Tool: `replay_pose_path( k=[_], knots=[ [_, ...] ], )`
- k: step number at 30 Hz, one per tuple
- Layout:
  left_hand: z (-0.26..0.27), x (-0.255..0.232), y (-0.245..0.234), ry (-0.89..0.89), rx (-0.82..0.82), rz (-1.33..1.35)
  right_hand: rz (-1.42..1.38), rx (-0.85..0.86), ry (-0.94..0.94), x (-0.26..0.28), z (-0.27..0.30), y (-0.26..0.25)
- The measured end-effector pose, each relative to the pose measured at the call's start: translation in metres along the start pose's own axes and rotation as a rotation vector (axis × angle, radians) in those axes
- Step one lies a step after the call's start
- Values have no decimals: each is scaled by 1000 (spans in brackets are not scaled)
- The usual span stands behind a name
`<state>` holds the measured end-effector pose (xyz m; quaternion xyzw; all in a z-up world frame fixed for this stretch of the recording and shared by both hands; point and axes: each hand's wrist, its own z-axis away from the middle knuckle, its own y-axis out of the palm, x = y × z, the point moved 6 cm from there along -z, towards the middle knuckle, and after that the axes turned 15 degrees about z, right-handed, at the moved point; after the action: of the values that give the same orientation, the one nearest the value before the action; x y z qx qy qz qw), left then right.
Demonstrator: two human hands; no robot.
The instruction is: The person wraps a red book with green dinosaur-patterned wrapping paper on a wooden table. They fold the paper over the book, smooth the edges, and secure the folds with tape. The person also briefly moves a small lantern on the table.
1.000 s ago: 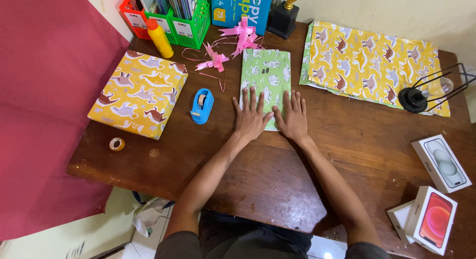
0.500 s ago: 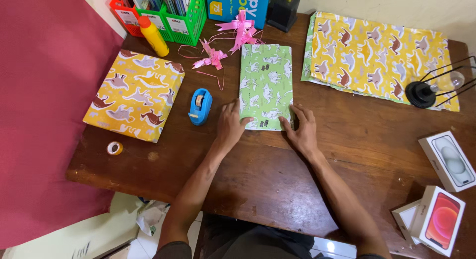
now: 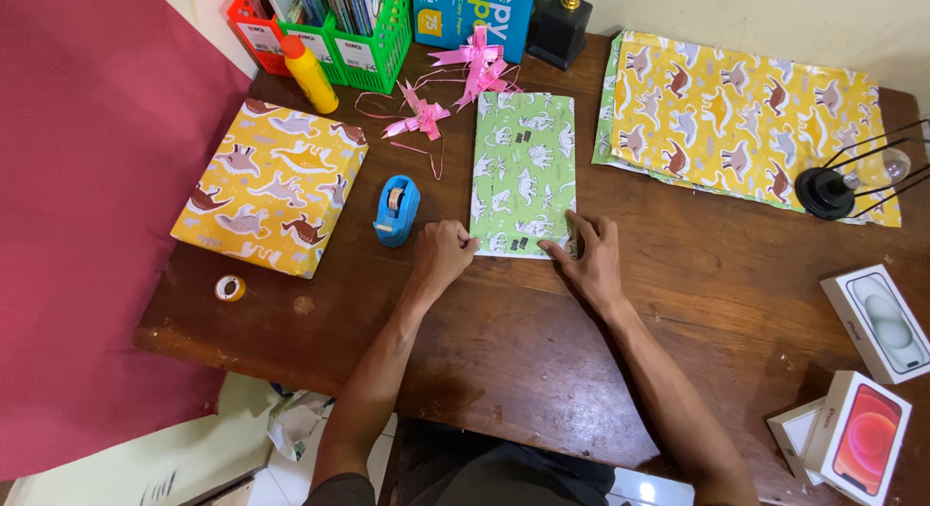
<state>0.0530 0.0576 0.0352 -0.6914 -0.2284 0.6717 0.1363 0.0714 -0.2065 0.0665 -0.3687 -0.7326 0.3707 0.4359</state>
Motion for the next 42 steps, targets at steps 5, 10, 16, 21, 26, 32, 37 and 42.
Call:
replay_pose_path(
  k=[5, 10, 16, 21, 26, 32, 37, 42],
  knots=[
    [0, -2, 9, 212, -105, -63, 117, -5, 38, -2, 2, -1],
    [0, -4, 28, 310, -121, -53, 184, -27, 63, -9, 9, -2],
    [5, -13, 36, 301, -117, -153, 107, 16, 120, -19, 13, 7],
    [3, -5, 42, 264, -73, -131, 167, -36, 44, -16, 16, 3],
    [11, -17, 77, 627, -26, -367, 190, -49, 55, -11, 19, 0],
    [31, -21, 113, 753, 304, -225, 391, -161, -165, 7, 21, -6],
    [31, -13, 125, 748, 375, -283, 299, -243, -408, 38, 27, 0],
    [18, 1, 105, 797, 231, -152, 293, -200, -394, 30, 15, 3]
  ],
)
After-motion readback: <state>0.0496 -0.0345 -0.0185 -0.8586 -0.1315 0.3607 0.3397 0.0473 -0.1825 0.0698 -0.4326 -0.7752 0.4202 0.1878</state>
